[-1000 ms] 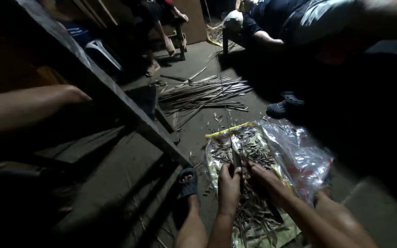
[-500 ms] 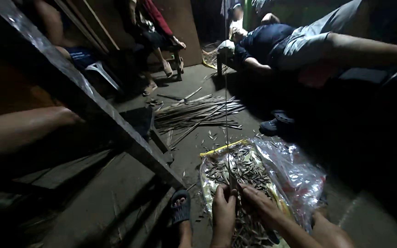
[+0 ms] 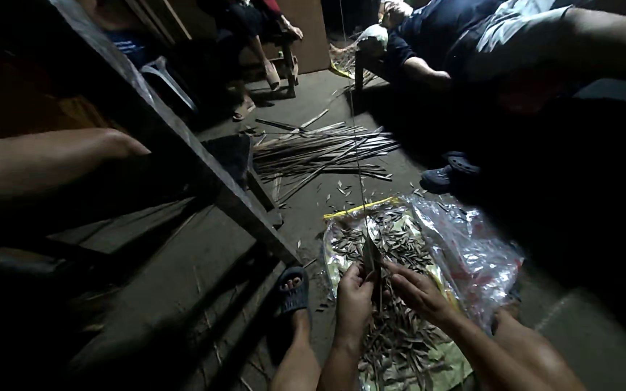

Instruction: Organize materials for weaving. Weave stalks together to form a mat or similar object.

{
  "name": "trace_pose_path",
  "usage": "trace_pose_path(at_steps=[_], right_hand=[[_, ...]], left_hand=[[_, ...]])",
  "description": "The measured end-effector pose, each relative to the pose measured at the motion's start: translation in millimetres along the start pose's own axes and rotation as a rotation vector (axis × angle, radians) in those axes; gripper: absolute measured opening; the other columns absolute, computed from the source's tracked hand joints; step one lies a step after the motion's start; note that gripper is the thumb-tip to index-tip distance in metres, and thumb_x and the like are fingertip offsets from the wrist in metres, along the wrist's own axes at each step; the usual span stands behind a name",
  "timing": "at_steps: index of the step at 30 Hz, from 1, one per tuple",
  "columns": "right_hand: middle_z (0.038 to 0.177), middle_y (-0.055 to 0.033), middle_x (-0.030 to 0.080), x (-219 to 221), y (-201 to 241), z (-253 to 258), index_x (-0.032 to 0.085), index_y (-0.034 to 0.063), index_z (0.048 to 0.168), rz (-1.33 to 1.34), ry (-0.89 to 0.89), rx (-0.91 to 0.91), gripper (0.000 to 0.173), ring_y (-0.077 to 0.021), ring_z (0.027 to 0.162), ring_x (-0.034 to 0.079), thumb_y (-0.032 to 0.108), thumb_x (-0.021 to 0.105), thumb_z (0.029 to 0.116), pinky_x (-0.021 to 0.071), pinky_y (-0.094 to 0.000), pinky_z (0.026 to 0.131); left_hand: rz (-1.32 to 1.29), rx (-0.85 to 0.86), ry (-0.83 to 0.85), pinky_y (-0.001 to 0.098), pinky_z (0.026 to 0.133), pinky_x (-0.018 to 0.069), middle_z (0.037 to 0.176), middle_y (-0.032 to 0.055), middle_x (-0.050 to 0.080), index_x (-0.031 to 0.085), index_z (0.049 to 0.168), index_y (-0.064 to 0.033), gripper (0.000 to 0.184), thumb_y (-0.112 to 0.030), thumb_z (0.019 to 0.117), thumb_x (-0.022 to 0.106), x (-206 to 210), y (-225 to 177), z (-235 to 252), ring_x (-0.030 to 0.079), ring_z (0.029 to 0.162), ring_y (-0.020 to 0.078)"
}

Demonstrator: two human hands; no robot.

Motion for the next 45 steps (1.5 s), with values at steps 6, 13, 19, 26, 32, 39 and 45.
trace_pose_path(at_steps=[6,13,19,26,32,39,45], right_hand=[[0.141,-0.016,0.059,-4,8,-4,0.052,-0.0039,0.145,-0.254,-0.004,-0.107,0.047,-0.0052,0.116,0.059,0.02,0.041,0.1069,0.0447,-0.0241,0.101],[0.134,-0.0157,0.065,-11,11,-3,0.057,0.001,0.143,-0.456,-0.072,-0.263,0.047,-0.0174,0.121,0.064,0.028,0.041,0.1078,0.0482,-0.036,0.105],[0.103,-0.0159,0.072,-14,18,-5,0.064,0.008,0.139,-0.638,-0.174,-0.364,0.042,-0.0238,0.085,0.069,0.027,0.046,0.1066,0.0566,-0.0427,0.077],[0.112,-0.018,0.072,-29,16,2,0.061,0.009,0.142,-0.656,-0.229,-0.248,0.042,-0.0295,0.094,0.07,0.025,0.047,0.1059,0.056,-0.0499,0.083],[0.146,-0.0152,0.058,-49,12,11,0.051,0.0022,0.149,-0.474,-0.241,-0.096,0.048,-0.0212,0.132,0.057,0.025,0.039,0.1082,0.0423,-0.04,0.111],[0.15,-0.0112,0.052,10,0,-5,0.045,0.0005,0.151,-0.22,0.025,0.064,0.049,0.0039,0.093,0.055,0.025,0.034,0.1105,0.0438,-0.0165,0.082],[0.108,-0.0005,0.063,13,-14,-7,0.041,0.0028,0.153,-0.006,-0.029,0.221,0.048,0.0033,0.063,0.043,0.023,0.035,0.1103,0.039,-0.0161,0.058]], left_hand=[[-0.166,-0.158,0.08,0.0218,0.054,0.0565,0.078,0.005,0.065,0.055,0.107,0.003,0.013,0.009,0.1022,0.045,9,8,-9,0.064,0.057,0.0087],[-0.241,-0.234,0.117,0.0197,0.052,0.0547,0.073,0.0034,0.065,0.055,0.107,0.001,0.011,0.002,0.1055,0.045,17,12,-14,0.063,0.055,0.0073],[-0.264,-0.28,0.118,0.0187,0.05,0.0537,0.074,0.0041,0.064,0.056,0.105,0.0008,0.011,0.001,0.1064,0.044,15,15,-18,0.062,0.055,0.007],[-0.214,-0.327,0.177,0.0189,0.049,0.0534,0.072,0.0034,0.064,0.055,0.107,0.0001,0.011,-0.001,0.107,0.044,19,17,-26,0.062,0.054,0.0069],[-0.05,-0.204,0.093,0.0192,0.049,0.0523,0.073,0.0043,0.065,0.057,0.108,0.0032,0.009,-0.002,0.1054,0.05,8,15,-18,0.062,0.053,0.0068],[0.712,0.573,-0.322,0.0397,0.078,0.0596,0.098,0.0213,0.075,0.076,0.109,0.0068,0.022,0.004,0.0892,0.066,-5,-30,-21,0.074,0.083,0.0278],[0.967,0.748,-0.362,0.0444,0.068,0.0611,0.091,0.0233,0.073,0.076,0.096,0.0086,0.016,0.009,0.081,0.069,15,-34,-29,0.074,0.077,0.0349]])
Point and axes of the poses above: each hand's wrist, its own z-axis towards the middle knuckle, its own x-axis out of the palm, y = z × x, the point moved 10 cm from there along z, towards the middle knuckle
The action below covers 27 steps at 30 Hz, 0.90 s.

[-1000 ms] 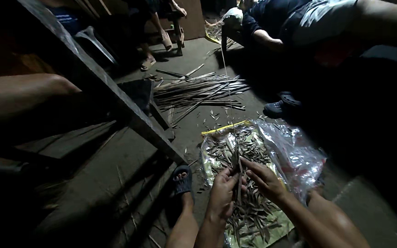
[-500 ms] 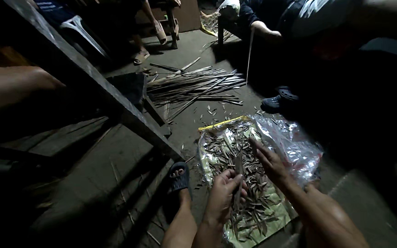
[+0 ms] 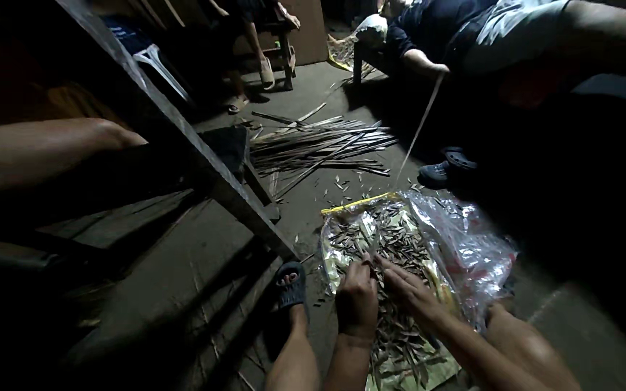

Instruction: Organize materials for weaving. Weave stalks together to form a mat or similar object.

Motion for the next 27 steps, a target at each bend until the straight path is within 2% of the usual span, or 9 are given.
trace_pose_path(at_steps=[2,4,8,12,18,22,24,26,27], right_hand=[[0.083,0.0044,0.056,0,-2,2,0.043,-0.0001,0.15,0.054,-0.038,0.009,0.048,0.0002,0.058,0.043,0.023,0.036,0.1096,0.04,-0.0189,0.054],[0.077,0.0056,0.052,-3,-2,2,0.048,-0.0004,0.145,0.093,-0.05,0.032,0.045,-0.0009,0.058,0.044,0.025,0.036,0.1101,0.0405,-0.0197,0.053],[0.068,0.0094,0.045,-9,-7,3,0.06,0.0059,0.12,0.162,-0.063,0.074,0.034,0.0004,0.052,0.041,0.027,0.035,0.1099,0.0372,-0.0174,0.049],[0.068,0.0092,0.045,-16,-9,6,0.06,0.0048,0.127,0.163,-0.079,0.061,0.035,0.0004,0.053,0.04,0.026,0.038,0.1099,0.0367,-0.0176,0.049],[0.072,0.009,0.047,-16,-9,8,0.06,0.0023,0.13,0.084,-0.067,0.014,0.037,0.0017,0.055,0.04,0.025,0.039,0.1095,0.0363,-0.017,0.051],[0.088,0.0006,0.057,-9,-5,8,0.059,-0.0032,0.13,-0.035,-0.05,-0.045,0.038,0.001,0.069,0.047,0.022,0.039,0.1099,0.0424,-0.0179,0.065],[0.112,-0.0122,0.064,-6,-3,7,0.054,-0.0052,0.14,-0.093,-0.03,-0.023,0.043,-0.0072,0.088,0.056,0.023,0.039,0.1104,0.0471,-0.0256,0.082],[0.133,-0.0204,0.063,-5,-5,9,0.05,-0.0035,0.146,-0.161,-0.002,-0.022,0.047,-0.0193,0.115,0.062,0.026,0.039,0.1103,0.0465,-0.0372,0.102],[0.136,-0.0218,0.061,-4,-6,10,0.05,-0.0026,0.147,-0.191,0.004,-0.027,0.048,-0.0233,0.122,0.061,0.027,0.039,0.1104,0.0444,-0.0414,0.107]], left_hand=[[0.06,0.036,-0.004,0.0448,0.063,0.0606,0.089,0.0238,0.072,0.075,0.09,0.0081,0.011,0.008,0.0791,0.071,1,-6,-1,0.074,0.074,0.0355],[0.096,0.07,-0.008,0.0445,0.061,0.0602,0.088,0.0234,0.071,0.076,0.092,0.0078,0.014,0.006,0.079,0.071,6,-11,-4,0.073,0.072,0.0355],[0.134,0.124,-0.023,0.0426,0.056,0.0592,0.086,0.0219,0.071,0.076,0.09,0.0072,0.012,0.005,0.079,0.07,15,-16,-9,0.072,0.068,0.0341],[0.158,0.162,-0.044,0.0398,0.053,0.0576,0.08,0.0202,0.069,0.074,0.082,0.006,0.007,0.002,0.0788,0.069,17,-20,-7,0.071,0.063,0.0314],[0.106,0.084,0.045,0.0436,0.056,0.0584,0.083,0.023,0.069,0.073,0.087,0.009,0.008,0.004,0.0826,0.068,18,-15,-4,0.071,0.066,0.0343],[0.078,0.022,0.096,0.0456,0.058,0.0586,0.083,0.0235,0.068,0.073,0.086,0.0099,0.008,0.004,0.0855,0.067,16,-5,-7,0.071,0.067,0.0356],[0.069,-0.002,0.119,0.0481,0.06,0.0591,0.083,0.0244,0.068,0.073,0.086,0.0104,0.009,0.004,0.0864,0.067,13,-1,-6,0.071,0.07,0.037],[0.051,-0.026,0.138,0.0497,0.062,0.0588,0.083,0.0247,0.068,0.073,0.086,0.0104,0.01,0.003,0.088,0.065,11,1,-4,0.071,0.071,0.0374],[0.039,-0.036,0.144,0.05,0.062,0.0587,0.083,0.0248,0.068,0.073,0.086,0.0104,0.011,0.004,0.0886,0.065,11,2,-4,0.071,0.071,0.0376]])
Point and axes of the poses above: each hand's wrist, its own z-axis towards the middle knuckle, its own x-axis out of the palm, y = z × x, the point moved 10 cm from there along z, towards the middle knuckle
